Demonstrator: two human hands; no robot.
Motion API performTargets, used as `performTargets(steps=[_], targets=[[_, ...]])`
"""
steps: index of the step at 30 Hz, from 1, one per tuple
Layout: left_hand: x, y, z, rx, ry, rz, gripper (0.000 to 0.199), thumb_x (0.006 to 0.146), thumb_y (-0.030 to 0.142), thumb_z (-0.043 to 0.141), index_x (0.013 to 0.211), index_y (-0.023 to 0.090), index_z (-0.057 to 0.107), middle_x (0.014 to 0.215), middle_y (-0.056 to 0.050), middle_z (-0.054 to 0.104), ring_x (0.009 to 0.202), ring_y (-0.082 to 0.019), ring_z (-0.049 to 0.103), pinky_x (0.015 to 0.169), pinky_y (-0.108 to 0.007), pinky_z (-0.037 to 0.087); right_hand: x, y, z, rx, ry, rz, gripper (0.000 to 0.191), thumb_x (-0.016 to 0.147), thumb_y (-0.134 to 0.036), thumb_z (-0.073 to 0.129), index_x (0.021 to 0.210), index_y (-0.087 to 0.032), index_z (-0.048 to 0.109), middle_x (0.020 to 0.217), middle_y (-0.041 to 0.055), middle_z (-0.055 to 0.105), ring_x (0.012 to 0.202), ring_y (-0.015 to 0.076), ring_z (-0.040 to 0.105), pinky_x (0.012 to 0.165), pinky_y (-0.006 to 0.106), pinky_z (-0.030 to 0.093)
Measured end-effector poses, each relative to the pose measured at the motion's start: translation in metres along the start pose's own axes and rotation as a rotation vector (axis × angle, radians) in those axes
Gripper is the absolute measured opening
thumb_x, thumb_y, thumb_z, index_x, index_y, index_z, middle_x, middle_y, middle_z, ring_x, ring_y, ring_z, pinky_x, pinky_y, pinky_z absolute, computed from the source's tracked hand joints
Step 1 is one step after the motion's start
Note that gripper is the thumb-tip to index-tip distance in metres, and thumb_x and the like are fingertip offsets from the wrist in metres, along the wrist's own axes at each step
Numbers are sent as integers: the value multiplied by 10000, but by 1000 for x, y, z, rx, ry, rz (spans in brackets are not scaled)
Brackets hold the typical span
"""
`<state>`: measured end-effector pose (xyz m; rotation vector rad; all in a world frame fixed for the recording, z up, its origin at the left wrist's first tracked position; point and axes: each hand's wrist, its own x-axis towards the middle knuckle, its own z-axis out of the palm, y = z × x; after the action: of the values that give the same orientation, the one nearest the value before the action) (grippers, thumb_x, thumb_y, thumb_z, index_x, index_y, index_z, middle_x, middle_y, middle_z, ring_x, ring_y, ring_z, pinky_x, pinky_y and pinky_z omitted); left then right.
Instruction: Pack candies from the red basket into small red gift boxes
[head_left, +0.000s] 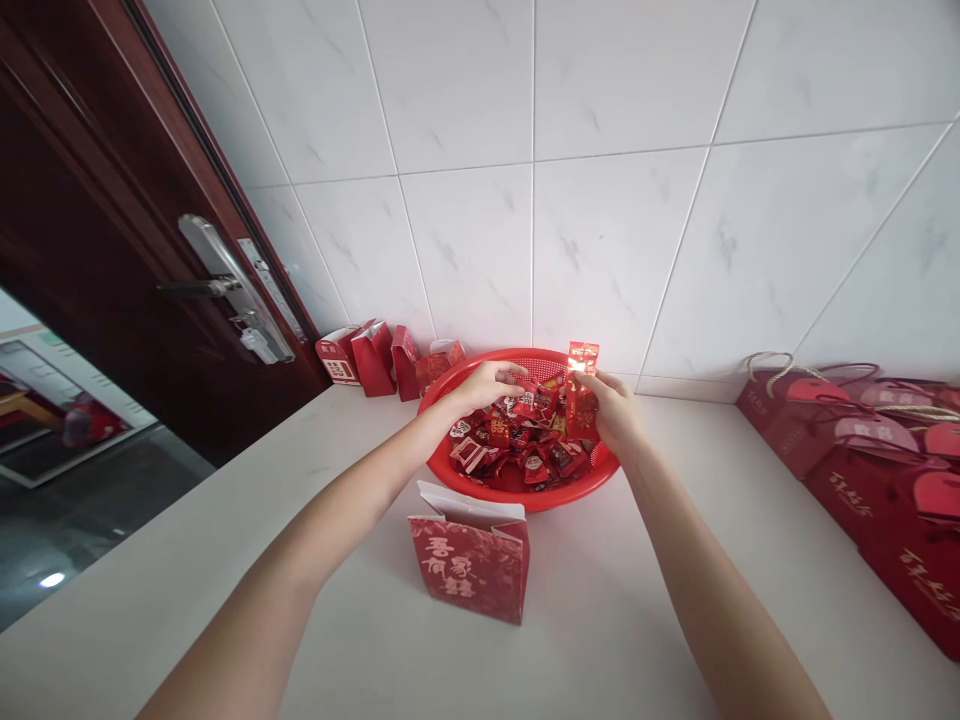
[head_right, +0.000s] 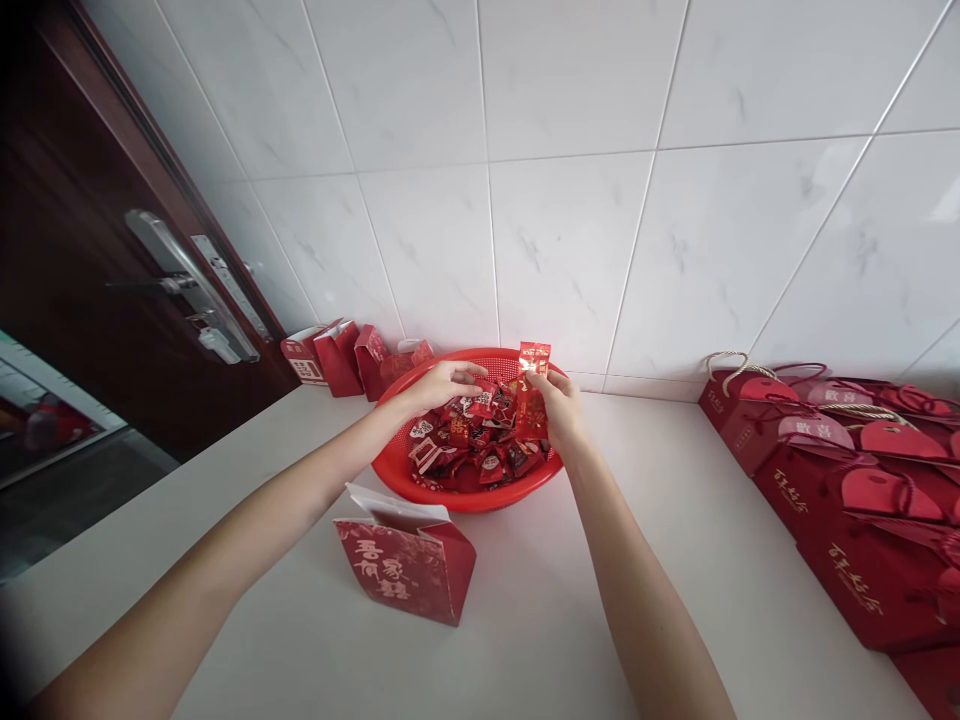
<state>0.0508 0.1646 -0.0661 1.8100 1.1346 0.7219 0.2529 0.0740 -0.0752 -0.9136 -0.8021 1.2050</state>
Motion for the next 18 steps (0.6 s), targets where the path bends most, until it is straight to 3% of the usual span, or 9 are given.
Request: performTargets(steps=[11,18], targets=[[-5,5,2,62,1,2,259,828,231,747,1073,146,749,1045,-70,759,822,-156,656,711,-256,503,-2,-3,2,-4,8,5,249,586,-383,866,691,-221,709,646,22,747,597,246,716,516,327,565],[0,-6,0,147,13,9,301,756,301,815,1030,186,767,981,-58,773,757,-167,674,628,-247,500,-3,-3,1,-13,2,2,252,581,-394,867,706,-225,727,670,23,761,631,251,726,525,318,557]])
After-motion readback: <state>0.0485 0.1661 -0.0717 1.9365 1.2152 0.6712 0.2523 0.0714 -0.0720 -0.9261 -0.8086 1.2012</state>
